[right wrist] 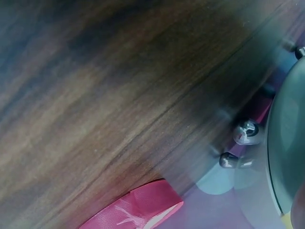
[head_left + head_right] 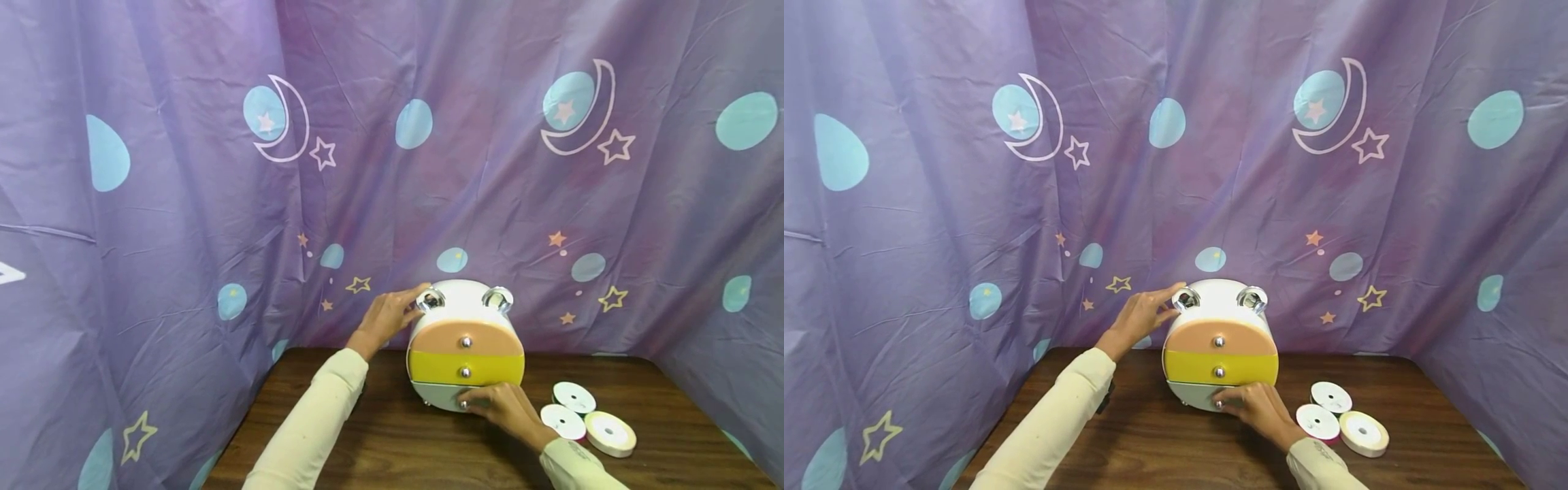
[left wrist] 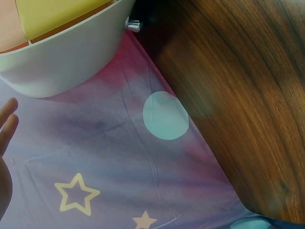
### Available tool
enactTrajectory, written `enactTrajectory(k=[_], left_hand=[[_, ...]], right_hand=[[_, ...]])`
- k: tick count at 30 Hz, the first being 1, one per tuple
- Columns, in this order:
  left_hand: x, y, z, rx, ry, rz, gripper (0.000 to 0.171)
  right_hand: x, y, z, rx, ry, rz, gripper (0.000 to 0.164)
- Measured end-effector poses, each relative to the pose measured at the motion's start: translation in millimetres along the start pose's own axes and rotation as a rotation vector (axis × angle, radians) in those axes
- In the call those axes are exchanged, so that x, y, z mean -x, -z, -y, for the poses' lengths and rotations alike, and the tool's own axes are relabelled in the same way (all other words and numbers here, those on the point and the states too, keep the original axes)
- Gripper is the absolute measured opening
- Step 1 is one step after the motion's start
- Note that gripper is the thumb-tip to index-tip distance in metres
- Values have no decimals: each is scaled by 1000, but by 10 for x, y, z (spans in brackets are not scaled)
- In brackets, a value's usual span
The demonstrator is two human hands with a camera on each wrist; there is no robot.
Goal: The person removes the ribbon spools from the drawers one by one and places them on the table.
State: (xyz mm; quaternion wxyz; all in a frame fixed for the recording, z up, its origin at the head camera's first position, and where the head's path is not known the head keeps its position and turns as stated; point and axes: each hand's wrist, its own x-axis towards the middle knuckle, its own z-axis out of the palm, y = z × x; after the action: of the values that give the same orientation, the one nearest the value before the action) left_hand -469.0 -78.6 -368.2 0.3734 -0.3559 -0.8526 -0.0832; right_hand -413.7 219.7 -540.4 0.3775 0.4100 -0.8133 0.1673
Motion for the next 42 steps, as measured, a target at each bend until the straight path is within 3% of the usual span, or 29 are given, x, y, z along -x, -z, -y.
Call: enactTrajectory(k=[19, 42], left_hand=[[8, 10, -26, -9, 4, 5, 61], [10, 3, -31, -19, 8, -9, 61]], right_hand=[[-16, -21, -1, -32, -54, 5, 38], [-9, -41, 10, 0, -51, -6, 37]])
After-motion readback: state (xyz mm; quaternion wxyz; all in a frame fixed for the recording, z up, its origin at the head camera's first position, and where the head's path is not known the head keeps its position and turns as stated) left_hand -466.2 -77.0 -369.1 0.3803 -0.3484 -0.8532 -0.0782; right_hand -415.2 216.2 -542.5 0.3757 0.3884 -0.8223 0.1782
